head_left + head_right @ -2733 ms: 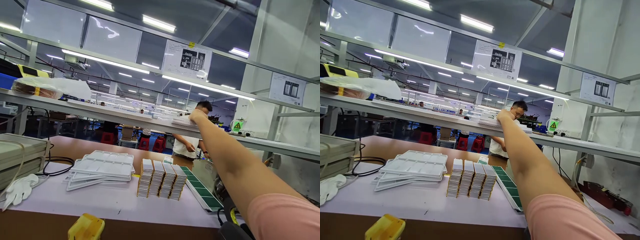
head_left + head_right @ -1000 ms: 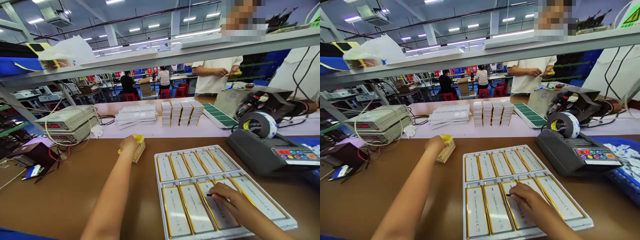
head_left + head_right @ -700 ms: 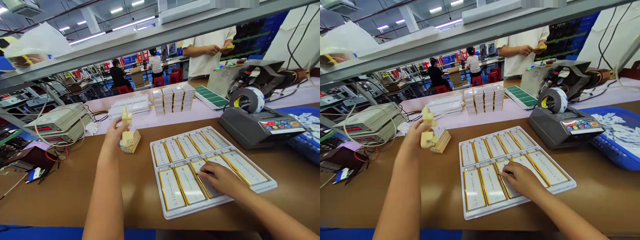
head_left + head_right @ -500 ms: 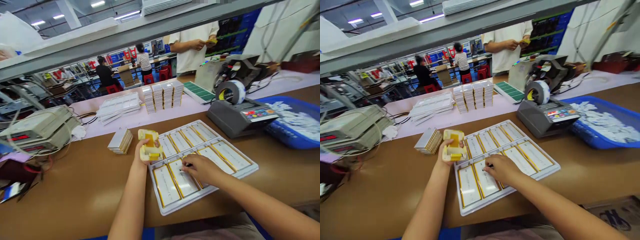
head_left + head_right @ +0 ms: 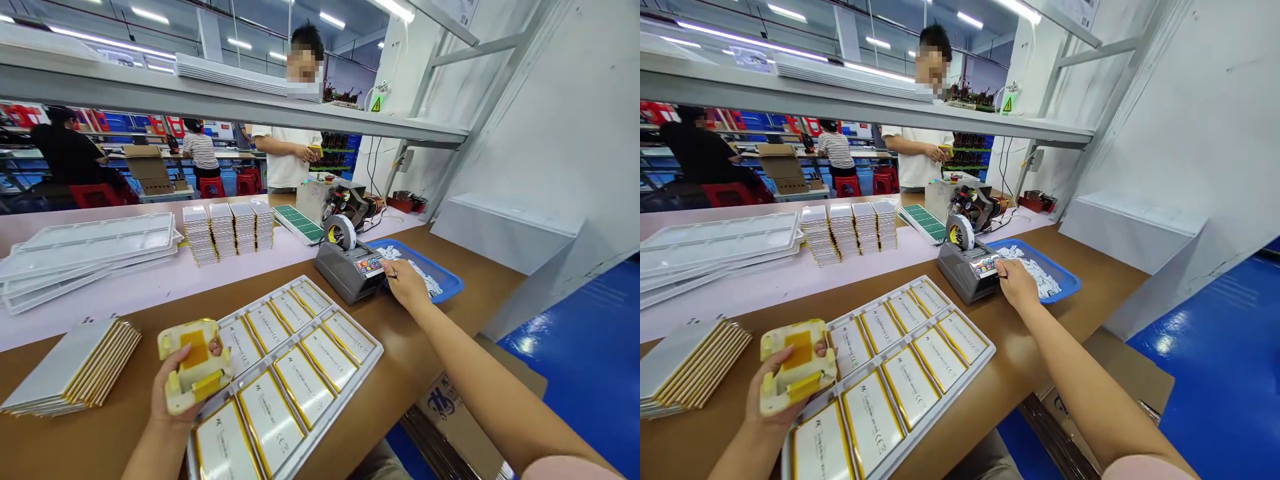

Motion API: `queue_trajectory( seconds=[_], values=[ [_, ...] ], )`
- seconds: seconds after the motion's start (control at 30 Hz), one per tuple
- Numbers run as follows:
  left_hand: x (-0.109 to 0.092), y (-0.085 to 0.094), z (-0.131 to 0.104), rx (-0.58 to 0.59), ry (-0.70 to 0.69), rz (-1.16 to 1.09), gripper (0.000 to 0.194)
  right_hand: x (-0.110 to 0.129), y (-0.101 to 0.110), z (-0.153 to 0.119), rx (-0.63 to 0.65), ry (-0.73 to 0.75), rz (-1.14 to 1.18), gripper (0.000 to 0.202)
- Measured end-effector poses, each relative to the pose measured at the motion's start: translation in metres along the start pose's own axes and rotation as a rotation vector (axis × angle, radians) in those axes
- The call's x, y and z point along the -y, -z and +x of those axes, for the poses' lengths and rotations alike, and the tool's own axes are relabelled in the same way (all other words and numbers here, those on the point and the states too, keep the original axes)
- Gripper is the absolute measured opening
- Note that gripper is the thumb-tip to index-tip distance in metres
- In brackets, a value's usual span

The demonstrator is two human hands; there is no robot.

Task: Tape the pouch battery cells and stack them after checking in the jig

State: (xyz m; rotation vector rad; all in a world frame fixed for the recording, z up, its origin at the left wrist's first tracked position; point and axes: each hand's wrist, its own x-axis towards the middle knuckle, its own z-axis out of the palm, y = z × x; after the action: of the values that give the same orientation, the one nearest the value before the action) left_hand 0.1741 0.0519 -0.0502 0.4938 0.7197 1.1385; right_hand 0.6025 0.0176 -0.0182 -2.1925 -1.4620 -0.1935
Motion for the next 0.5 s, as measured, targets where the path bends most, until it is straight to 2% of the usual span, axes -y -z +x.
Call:
queue_trajectory(
  seconds=[0.27, 0.4, 0.5],
  values=[
    [-0.001, -0.005, 0.004, -0.102, 0.035, -0.002, 0.033, -0.015, -0.005, -0.003, 0.062, -0.096, 0.127, 0.040],
    [-0.002, -0.012, 0.003, -0.126, 0.038, 0.049, 0.031, -0.016, -0.005, 0.002, 0.056, -0.154, 0.319, 0.040],
    [-0.002, -0.015, 0.002, -0.118, 0.007, 0.069, 0.032, -0.012, -0.010, -0.005, 0.041, -0.209, 0.501, 0.043]
  ],
)
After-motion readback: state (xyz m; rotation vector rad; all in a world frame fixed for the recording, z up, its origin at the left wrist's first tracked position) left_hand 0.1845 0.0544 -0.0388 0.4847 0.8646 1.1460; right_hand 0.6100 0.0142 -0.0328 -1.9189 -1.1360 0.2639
